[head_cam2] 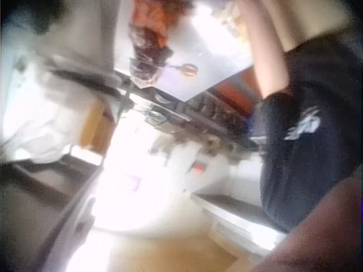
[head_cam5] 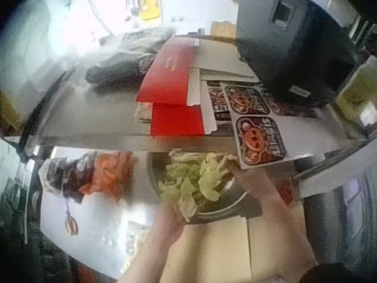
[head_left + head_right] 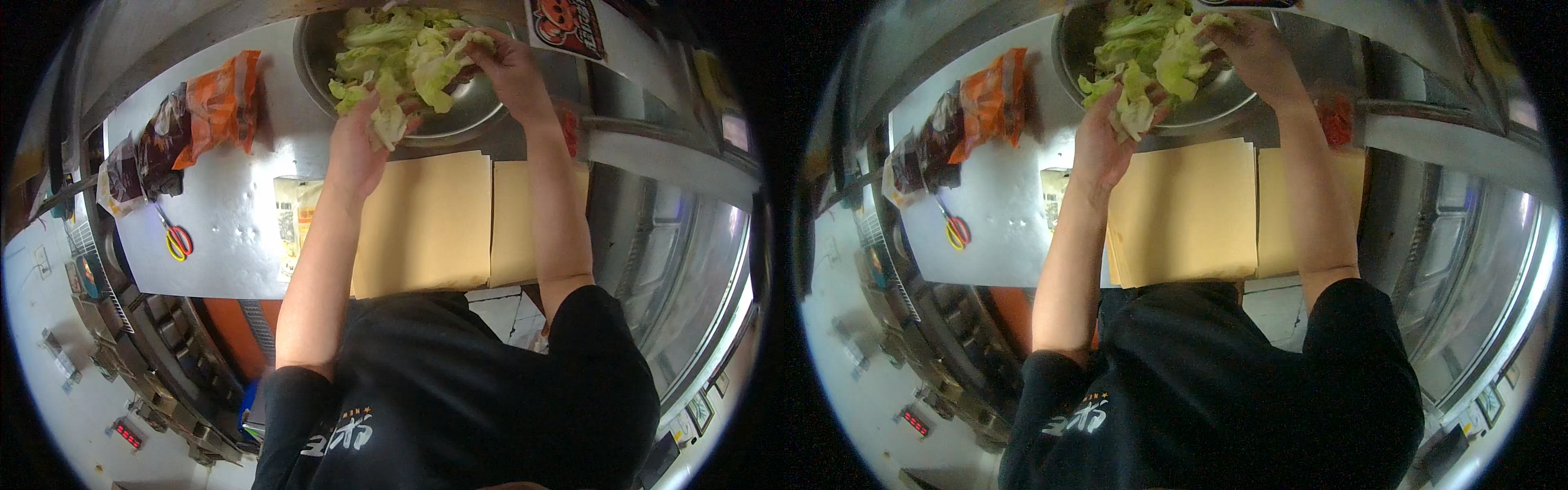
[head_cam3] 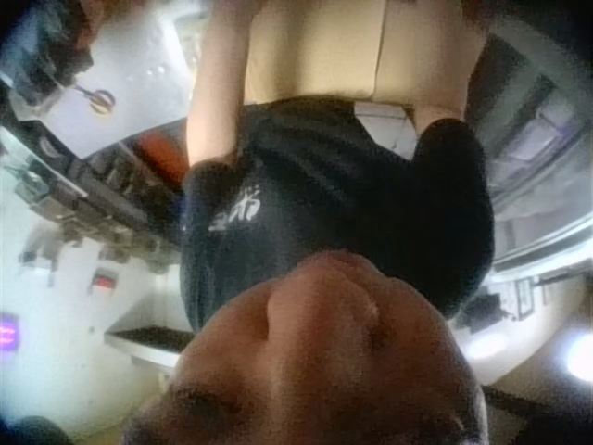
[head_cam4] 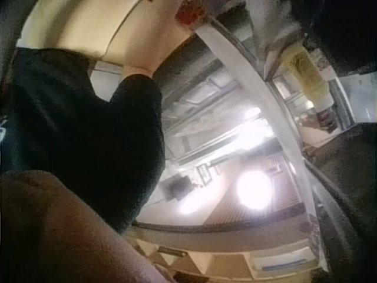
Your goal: The person opens a package of round yellow items and places them into a fryer basket. They then tear lettuce leaves and place them into a paper bag, add a cooked patty and a fried egg, and fold the bag to complete the assembly.
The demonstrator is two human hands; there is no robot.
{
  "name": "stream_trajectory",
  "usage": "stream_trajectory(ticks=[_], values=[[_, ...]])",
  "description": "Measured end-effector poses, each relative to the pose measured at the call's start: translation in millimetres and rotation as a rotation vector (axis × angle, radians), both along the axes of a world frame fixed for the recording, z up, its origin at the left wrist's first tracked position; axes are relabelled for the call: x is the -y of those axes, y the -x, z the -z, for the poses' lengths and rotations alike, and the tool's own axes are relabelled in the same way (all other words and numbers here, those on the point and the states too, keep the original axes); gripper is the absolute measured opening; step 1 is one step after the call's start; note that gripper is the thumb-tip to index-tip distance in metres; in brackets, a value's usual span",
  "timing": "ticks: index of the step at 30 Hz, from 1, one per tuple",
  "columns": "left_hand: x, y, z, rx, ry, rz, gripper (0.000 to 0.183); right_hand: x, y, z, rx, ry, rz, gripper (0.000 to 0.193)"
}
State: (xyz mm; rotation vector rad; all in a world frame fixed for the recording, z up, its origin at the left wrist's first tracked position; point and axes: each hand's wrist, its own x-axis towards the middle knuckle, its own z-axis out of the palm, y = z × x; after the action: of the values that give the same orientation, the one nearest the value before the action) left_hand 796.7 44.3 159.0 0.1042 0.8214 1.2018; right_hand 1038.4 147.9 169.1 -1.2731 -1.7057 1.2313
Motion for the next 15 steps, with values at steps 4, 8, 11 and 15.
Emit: stream_trajectory(ticks=[4, 8, 11, 15], values=[[5, 6, -2, -0.287, -0.071, -0.018, 0.043, 4, -17, 7, 0.709, -0.310, -0.313, 0.037], [11, 14, -4, -0.251, -0.119, 0.002, 0.045, -48, -32, 47, 0.768, -0.179, -0.036, 0.045], [22, 13, -5, -0.270, -0.094, 0.017, 0.044, -113, -40, 107, 1.046, -0.221, 0.086, 0.050], [35, 11, -5, -0.290, -0.063, 0.014, 0.040, -167, -35, 171, 1.204, -0.257, -0.088, 0.057]])
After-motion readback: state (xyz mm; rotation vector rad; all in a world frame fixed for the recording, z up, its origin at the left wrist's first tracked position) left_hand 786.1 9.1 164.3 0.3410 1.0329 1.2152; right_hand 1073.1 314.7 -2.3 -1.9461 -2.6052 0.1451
